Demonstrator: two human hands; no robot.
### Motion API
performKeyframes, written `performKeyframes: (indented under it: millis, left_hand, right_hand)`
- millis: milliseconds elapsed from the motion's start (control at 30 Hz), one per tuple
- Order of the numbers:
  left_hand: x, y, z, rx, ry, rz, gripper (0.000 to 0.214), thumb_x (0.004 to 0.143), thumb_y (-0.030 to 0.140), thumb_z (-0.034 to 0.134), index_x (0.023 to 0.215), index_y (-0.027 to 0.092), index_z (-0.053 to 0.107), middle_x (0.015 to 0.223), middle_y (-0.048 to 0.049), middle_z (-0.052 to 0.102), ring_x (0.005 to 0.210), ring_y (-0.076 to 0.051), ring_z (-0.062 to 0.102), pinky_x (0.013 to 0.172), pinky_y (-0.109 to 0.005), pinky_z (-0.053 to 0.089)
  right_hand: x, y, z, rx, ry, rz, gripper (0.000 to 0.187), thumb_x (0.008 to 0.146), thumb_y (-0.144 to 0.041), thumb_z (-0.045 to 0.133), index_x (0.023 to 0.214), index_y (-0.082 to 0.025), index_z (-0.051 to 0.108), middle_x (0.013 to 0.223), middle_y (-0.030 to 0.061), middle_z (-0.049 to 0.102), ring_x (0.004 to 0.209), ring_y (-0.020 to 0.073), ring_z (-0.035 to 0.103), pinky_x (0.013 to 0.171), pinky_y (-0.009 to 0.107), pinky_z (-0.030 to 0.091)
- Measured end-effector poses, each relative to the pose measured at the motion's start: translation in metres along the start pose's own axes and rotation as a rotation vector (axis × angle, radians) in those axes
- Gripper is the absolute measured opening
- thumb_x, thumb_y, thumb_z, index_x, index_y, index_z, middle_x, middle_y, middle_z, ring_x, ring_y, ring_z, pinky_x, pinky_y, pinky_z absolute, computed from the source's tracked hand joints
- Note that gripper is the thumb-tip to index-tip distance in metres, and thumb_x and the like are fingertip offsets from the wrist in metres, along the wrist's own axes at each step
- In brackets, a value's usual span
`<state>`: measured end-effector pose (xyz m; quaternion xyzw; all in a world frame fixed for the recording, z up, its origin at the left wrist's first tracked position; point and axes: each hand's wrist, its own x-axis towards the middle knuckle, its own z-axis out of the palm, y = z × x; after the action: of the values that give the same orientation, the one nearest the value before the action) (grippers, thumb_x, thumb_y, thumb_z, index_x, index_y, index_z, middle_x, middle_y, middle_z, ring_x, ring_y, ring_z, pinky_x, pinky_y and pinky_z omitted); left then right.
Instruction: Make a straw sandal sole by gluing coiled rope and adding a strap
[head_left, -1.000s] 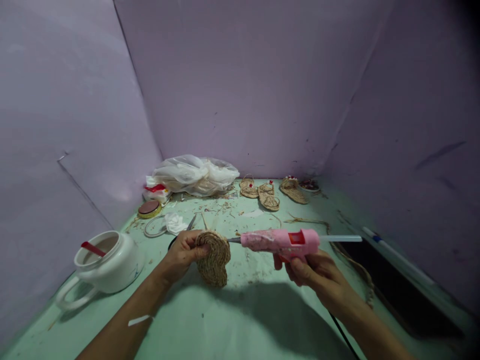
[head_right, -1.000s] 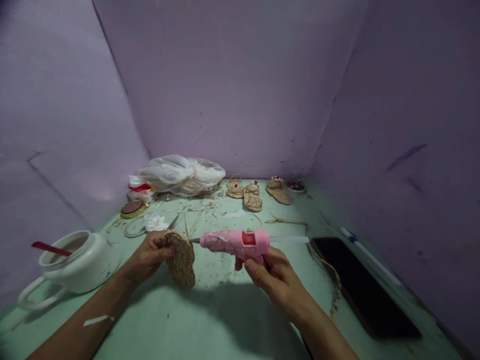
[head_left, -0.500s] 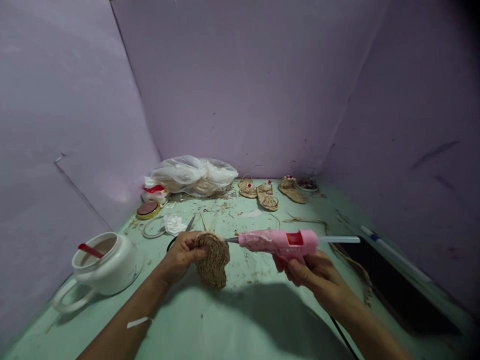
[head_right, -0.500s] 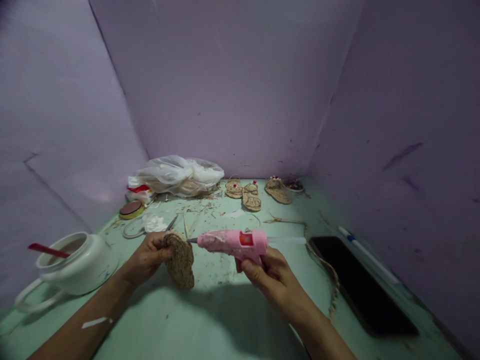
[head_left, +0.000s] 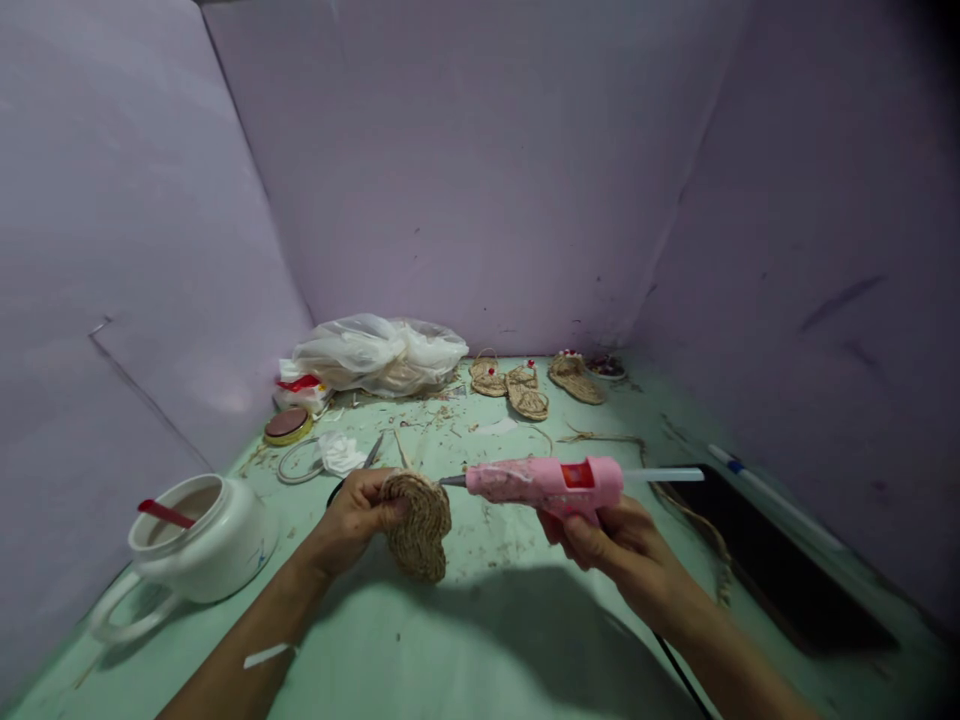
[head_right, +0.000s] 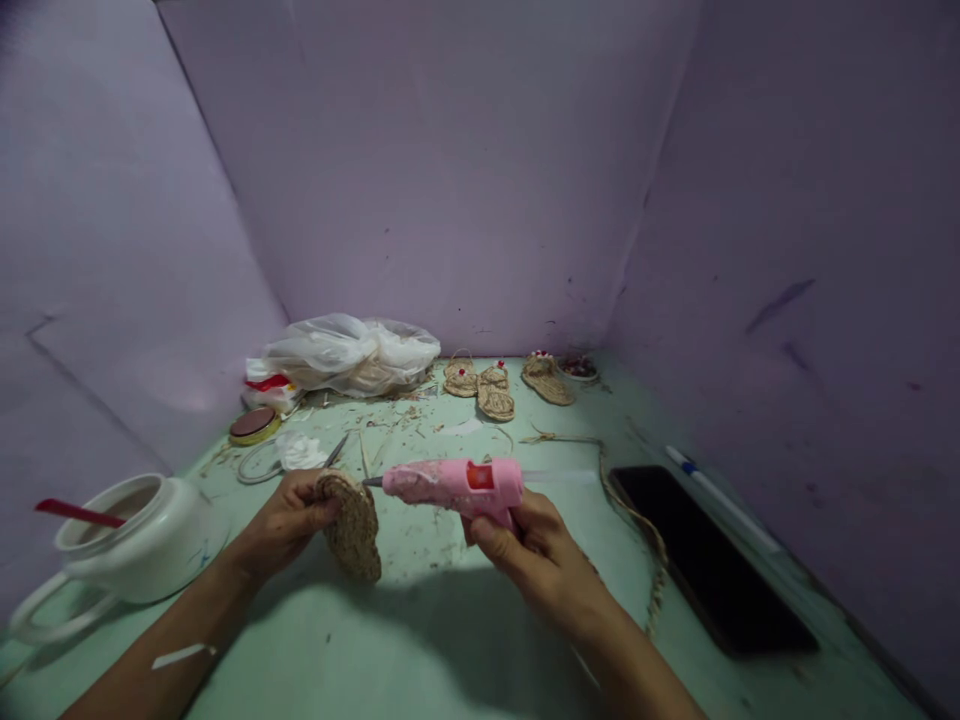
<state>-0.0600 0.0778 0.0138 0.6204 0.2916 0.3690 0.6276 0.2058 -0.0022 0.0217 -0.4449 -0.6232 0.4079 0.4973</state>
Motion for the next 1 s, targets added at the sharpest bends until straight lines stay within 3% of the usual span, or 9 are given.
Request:
performKeyframes:
  millis: [400, 600, 800, 900, 1000]
  left_hand:
    - [-0.0006, 0.0001, 0.0001, -0.011, -0.008, -0.007, 0.029, 0.069, 0.039, 0.073, 0.081, 0.012, 0.074, 0.068, -0.0083, 0.070, 0.060, -0.018, 0.061, 0.059, -0.027, 0.047]
    - [0.0009, -0.0001, 0.0018, -0.046, 0.060, 0.015, 0.026, 0.064, 0.036, 0.076, 0.073, 0.012, 0.072, 0.066, -0.0063, 0.068, 0.061, -0.018, 0.060, 0.060, -0.027, 0.046]
    - [0.0005, -0.0013, 0.0027, -0.035, 0.059, -0.012, 0.027, 0.066, 0.034, 0.075, 0.081, 0.011, 0.072, 0.069, -0.0068, 0.069, 0.064, -0.018, 0.061, 0.060, -0.026, 0.047]
    - [-0.0005, -0.0009, 0.0049, -0.057, 0.047, -0.064, 0.030, 0.066, 0.035, 0.075, 0.081, 0.011, 0.071, 0.071, -0.0080, 0.070, 0.064, -0.019, 0.062, 0.059, -0.027, 0.048]
    - [-0.0005, -0.0004, 0.0082, -0.152, 0.115, -0.132, 0.028, 0.063, 0.034, 0.078, 0.078, 0.011, 0.069, 0.067, -0.0061, 0.069, 0.058, -0.017, 0.062, 0.055, -0.026, 0.048]
  right_hand:
    - [0.0012, -0.0014, -0.0004, -0.045, -0.029, 0.008, 0.039, 0.081, -0.052, 0.053, 0.060, -0.019, 0.054, 0.057, -0.0011, 0.044, 0.053, 0.0127, 0.037, 0.050, 0.026, 0.027]
    - [0.0019, -0.0008, -0.0016, -0.009, -0.019, -0.011, 0.039, 0.081, -0.052, 0.053, 0.060, -0.019, 0.053, 0.056, -0.0020, 0.042, 0.052, 0.0117, 0.035, 0.048, 0.026, 0.027]
    - [0.0014, -0.0018, 0.0010, -0.061, -0.019, -0.063, 0.031, 0.083, -0.046, 0.055, 0.066, -0.019, 0.057, 0.059, -0.0023, 0.044, 0.052, 0.0116, 0.036, 0.049, 0.025, 0.029]
    - [0.0012, -0.0009, 0.0026, -0.022, 0.021, -0.033, 0.035, 0.081, -0.050, 0.056, 0.067, -0.018, 0.060, 0.056, -0.0021, 0.044, 0.051, 0.0113, 0.037, 0.047, 0.025, 0.028]
    - [0.0046, 0.0028, 0.0013, 0.124, 0.163, 0.057, 0.042, 0.079, -0.056, 0.055, 0.067, -0.017, 0.061, 0.050, -0.0017, 0.047, 0.047, 0.0107, 0.038, 0.043, 0.024, 0.027]
